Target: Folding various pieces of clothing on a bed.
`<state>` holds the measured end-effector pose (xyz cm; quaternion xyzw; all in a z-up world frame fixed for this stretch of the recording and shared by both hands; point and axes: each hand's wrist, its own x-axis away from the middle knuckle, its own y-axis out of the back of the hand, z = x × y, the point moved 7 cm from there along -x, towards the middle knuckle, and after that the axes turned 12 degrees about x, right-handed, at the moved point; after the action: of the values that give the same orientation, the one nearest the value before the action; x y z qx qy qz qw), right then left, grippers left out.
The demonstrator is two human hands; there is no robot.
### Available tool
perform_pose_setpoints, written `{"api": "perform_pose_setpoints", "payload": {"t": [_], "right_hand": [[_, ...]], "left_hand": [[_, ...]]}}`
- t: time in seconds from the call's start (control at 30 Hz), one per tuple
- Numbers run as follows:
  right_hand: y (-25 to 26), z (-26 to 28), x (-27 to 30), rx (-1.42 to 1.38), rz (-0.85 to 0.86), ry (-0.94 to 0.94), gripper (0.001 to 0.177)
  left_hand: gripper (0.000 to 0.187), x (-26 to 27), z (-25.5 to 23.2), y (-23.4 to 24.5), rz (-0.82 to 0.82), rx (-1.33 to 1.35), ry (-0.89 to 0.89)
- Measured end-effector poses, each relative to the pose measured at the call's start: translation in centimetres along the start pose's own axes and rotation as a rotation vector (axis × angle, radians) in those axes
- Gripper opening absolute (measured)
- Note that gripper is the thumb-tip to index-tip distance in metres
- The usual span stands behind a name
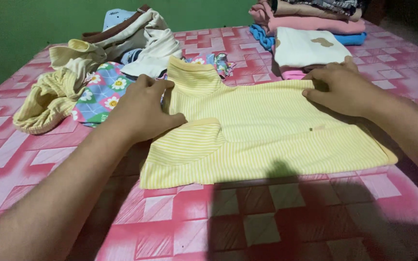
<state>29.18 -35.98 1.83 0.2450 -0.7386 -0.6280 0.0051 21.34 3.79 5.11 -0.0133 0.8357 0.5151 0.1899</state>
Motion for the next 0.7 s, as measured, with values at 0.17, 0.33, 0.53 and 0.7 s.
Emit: {"api": "perform_pose_setpoints", "payload": {"t": [0.17, 0.33, 0.53, 0.7], "right_hand": [[3.0, 0.5, 0.2, 0.015, -0.065, 0.001, 0.043], [6.2, 1.4, 1.0, -0.058, -0.018, -0.078, 0.035], [6.6, 0.3, 2.5, -0.220, -0.005, -0.098, 0.030], [7.0, -0.8, 3.5, -0.293, -0.070, -0.085, 0.028]], "left_hand": [[0.102, -2.1, -1.0, -0.8, 0.007, -0.126, -0.161], [0.067, -2.4, -2.7, -1.4, 0.180, -0.103, -0.137], [0.061, -5.6, 2.9, -2.2, -0.031, 0.538, -0.020], [0.058, -3.5, 1.1, 0.2, -0.006, 1.030, 0.129]]}}
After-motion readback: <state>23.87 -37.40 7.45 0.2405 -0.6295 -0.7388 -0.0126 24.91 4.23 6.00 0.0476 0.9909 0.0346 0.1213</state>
